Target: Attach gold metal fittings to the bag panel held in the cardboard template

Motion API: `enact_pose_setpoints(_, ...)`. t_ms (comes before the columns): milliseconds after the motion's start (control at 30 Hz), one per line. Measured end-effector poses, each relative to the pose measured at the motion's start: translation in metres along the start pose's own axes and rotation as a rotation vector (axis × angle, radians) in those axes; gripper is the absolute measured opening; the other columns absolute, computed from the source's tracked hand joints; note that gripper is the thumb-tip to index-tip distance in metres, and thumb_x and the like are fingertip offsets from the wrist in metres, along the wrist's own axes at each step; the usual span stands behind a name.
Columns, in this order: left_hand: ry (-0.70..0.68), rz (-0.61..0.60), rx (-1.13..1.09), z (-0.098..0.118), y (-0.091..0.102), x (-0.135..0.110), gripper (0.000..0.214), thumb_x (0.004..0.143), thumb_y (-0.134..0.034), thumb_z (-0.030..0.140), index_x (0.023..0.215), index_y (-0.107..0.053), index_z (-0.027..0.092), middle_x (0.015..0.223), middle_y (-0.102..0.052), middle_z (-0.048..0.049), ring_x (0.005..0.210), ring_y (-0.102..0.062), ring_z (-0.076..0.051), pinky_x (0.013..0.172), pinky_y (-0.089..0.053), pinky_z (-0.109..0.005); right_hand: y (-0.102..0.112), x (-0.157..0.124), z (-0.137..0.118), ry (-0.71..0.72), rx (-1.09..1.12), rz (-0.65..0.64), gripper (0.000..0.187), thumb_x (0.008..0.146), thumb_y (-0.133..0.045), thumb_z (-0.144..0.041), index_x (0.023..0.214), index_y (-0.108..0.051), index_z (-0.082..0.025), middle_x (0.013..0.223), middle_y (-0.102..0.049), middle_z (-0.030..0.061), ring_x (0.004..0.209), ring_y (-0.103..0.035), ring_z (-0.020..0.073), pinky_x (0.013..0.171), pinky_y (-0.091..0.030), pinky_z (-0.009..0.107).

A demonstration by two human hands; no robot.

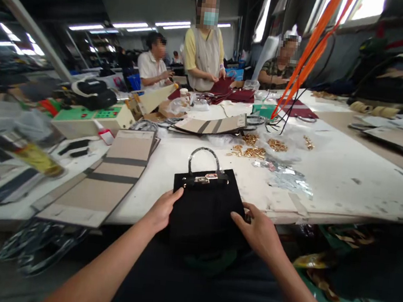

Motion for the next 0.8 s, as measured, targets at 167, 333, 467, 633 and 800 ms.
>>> enact_pose_setpoints(167,-0.132,0.074,0.364,0.003,0.013,0.024,0.045,0.09,-0.072,0.049,0.115,-0.069,0.012,0.108,-0.076,-0.0157,0.098,-0.074,-0.031,0.089,-0.06,-0.045,0.001,0.02,0.002,0.056,-0.115,0.01,0.059,0.088,-0.062,-0.067,0.125,-0.071,-0.021,0.106,-0.075,0.0083,0.098,-0.071,0.0309,0.087,-0.05,0.041)
enact_pose_setpoints(333,-0.413,0.241,0.833,0.013,0.005,0.034,0.065,0.087,-0.071,0.024,0.149,-0.051,0.019,0.149,-0.057,-0.0151,0.138,-0.053,-0.035,0.12,-0.041,-0.056,-0.004,0.045,-0.021,0.073,-0.29,0.141,0.072,0.092,-0.064,-0.063,0.153,-0.054,-0.026,0.145,-0.06,0.0096,0.111,-0.07,0.0319,0.086,-0.053,0.042)
enact_pose_setpoints(467,-0.63,0.138,1.13,0.016,-0.018,0.036,0.067,0.086,-0.064,0.008,0.15,-0.051,0.023,0.164,-0.044,-0.01,0.154,-0.034,-0.033,0.129,-0.026,-0.058,-0.017,0.067,-0.035,0.122,-0.439,0.095,0.055,0.096,-0.063,-0.06,0.142,-0.065,-0.03,0.148,-0.058,0.0049,0.105,-0.072,0.0288,0.078,-0.052,0.039)
enact_pose_setpoints(633,-0.731,-0.018,1.328,0.013,-0.024,0.043,0.028,0.089,-0.063,0.01,0.115,-0.066,0.019,0.119,-0.068,-0.0074,0.112,-0.063,-0.026,0.103,-0.051,-0.046,-0.027,0.084,-0.033,0.19,-0.446,0.042,0.03,0.101,-0.058,-0.048,0.119,-0.077,-0.032,0.127,-0.07,0.0003,0.098,-0.072,0.0237,0.075,-0.048,0.034)
enact_pose_setpoints(800,-0.805,-0.046,1.432,0.015,-0.015,0.038,0.012,0.096,-0.07,0.022,0.091,-0.06,0.018,0.109,-0.067,-0.0054,0.105,-0.061,-0.025,0.092,-0.049,-0.044,-0.028,0.096,-0.025,0.219,-0.326,0.019,0.022,0.097,-0.064,-0.043,0.109,-0.079,-0.031,0.123,-0.073,-0.0005,0.101,-0.072,0.0217,0.08,-0.049,0.032)
Point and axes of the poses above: each hand's wrist, its own x-axis towards the middle knuckle, its own y-axis out of the back of the hand, z = x × y, the point moved 5 cm from there along x, towards the middle knuckle
